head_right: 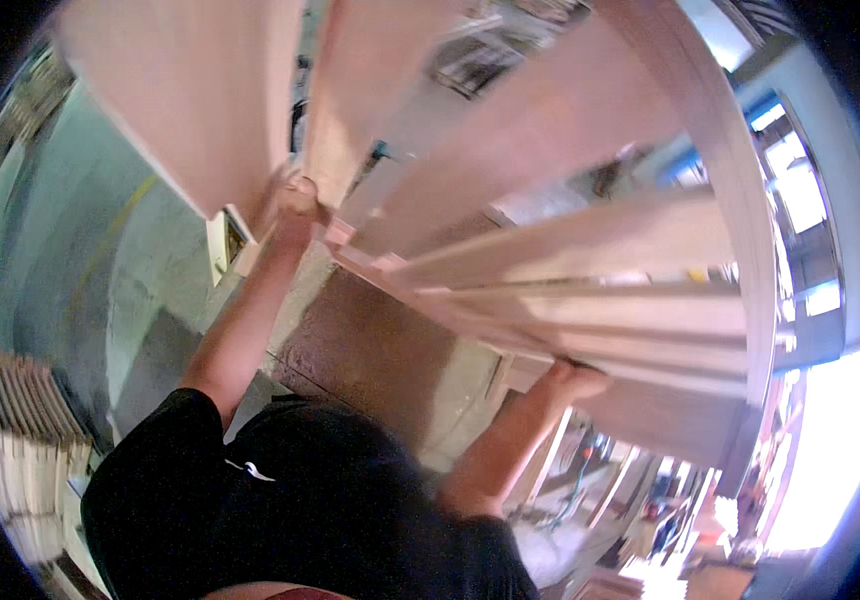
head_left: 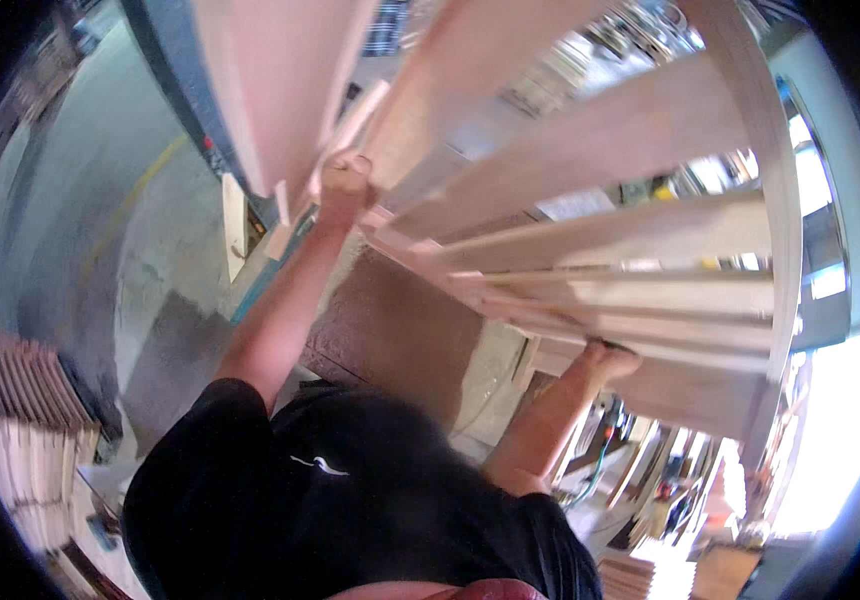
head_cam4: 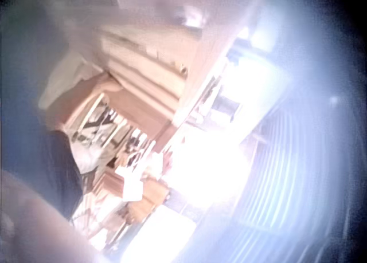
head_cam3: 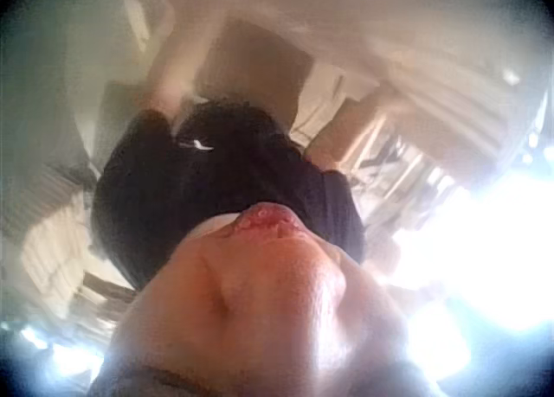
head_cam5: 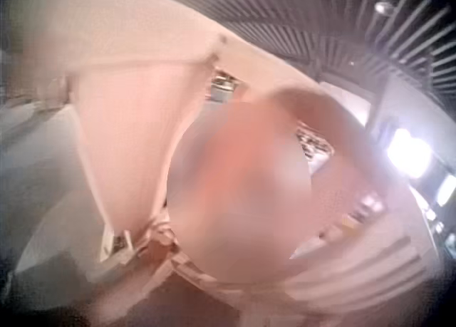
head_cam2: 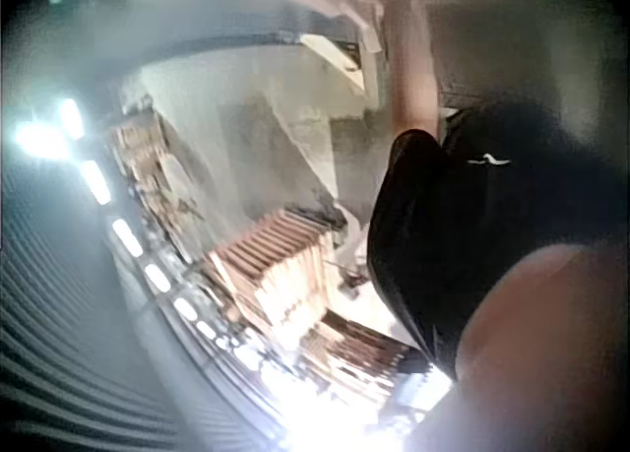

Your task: The person assembles a wooden chair by fitting the backrest slats into the frame and securing them with a rubber mallet. They repeatedly lift, align, and hammer the components into place on a workbench in a workshop.

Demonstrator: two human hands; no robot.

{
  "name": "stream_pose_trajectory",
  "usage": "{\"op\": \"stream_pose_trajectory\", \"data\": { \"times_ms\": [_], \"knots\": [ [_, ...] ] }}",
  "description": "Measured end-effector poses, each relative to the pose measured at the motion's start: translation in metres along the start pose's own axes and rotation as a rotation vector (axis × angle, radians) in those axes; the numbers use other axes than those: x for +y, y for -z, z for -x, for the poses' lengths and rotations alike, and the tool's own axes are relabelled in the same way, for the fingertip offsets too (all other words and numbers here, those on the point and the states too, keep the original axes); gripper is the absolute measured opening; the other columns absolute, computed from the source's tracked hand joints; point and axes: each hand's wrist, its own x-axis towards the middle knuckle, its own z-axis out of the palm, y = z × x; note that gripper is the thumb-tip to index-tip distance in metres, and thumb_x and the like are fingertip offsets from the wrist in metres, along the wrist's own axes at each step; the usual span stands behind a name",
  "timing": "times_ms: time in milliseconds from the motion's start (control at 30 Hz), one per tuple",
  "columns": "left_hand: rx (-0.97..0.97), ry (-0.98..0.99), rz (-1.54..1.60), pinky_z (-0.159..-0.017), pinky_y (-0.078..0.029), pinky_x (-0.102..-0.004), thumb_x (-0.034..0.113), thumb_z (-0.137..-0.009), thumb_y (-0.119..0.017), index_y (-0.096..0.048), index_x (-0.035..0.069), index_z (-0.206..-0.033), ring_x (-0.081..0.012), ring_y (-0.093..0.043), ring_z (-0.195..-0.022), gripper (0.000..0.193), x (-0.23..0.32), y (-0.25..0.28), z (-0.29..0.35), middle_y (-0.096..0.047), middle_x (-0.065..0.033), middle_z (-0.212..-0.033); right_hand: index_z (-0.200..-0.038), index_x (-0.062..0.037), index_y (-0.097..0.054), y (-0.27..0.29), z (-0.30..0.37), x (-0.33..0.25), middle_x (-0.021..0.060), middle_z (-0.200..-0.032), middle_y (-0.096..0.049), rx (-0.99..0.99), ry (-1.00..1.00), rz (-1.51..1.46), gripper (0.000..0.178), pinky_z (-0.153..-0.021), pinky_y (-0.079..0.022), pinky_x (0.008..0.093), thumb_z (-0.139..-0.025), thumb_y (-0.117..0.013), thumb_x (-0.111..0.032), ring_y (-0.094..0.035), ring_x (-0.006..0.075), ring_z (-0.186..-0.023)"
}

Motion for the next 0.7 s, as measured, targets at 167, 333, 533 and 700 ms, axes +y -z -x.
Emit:
{"op": "stream_pose_trajectory", "data": {
  "times_ms": [167, 333, 533, 700],
  "knots": [
    [0.196, 0.198, -0.179, -0.050, -0.043, -0.0301, 0.021, -0.088, -0.062, -0.055, 0.008, -0.064, -0.0104, -0.055, -0.056, 0.028, -0.085, 0.004, -0.022, -0.052, 0.0002, -0.060, -0.145, 0.0003, -0.047, -0.022, 0.000, 0.007, 0.0218, -0.144, -0.050, 0.017, -0.071, -0.015, 0.062, -0.107, -0.046, 0.0541, -0.097, -0.047, -0.039, -0.051, 0.0387, -0.131],
    [0.009, -0.048, -0.044, -0.053, -0.049, -0.0331, 0.028, -0.085, -0.065, -0.062, 0.006, -0.064, -0.0148, -0.060, -0.056, 0.031, -0.096, -0.008, -0.018, -0.057, -0.0057, -0.059, -0.147, -0.0021, -0.046, 0.003, -0.033, 0.025, 0.0209, -0.148, -0.049, -0.045, 0.055, 0.009, 0.065, -0.110, -0.044, 0.0526, -0.098, -0.048, -0.045, -0.051, 0.0367, -0.131],
    [0.036, 0.174, 0.048, -0.056, -0.051, -0.0322, 0.037, -0.085, -0.069, -0.065, 0.004, -0.073, -0.0122, -0.059, -0.059, 0.035, -0.086, -0.023, -0.025, -0.059, -0.0033, -0.062, -0.147, -0.0061, -0.048, 0.008, -0.034, 0.023, 0.0177, -0.146, -0.052, -0.083, -0.025, 0.072, 0.064, -0.111, -0.043, 0.0517, -0.098, -0.047, -0.048, -0.052, 0.0367, -0.131],
    [0.042, 0.334, 0.119, -0.060, -0.050, -0.0324, 0.050, -0.083, -0.072, -0.061, 0.003, -0.071, -0.0113, -0.060, -0.061, 0.050, -0.056, -0.020, -0.021, -0.059, -0.0028, -0.062, -0.134, -0.0144, -0.061, -0.007, -0.008, 0.025, 0.0108, -0.137, -0.062, 0.060, -0.088, 0.202, 0.061, -0.103, -0.049, 0.0535, -0.090, -0.054, -0.055, -0.059, 0.0330, -0.124]
  ]
}}
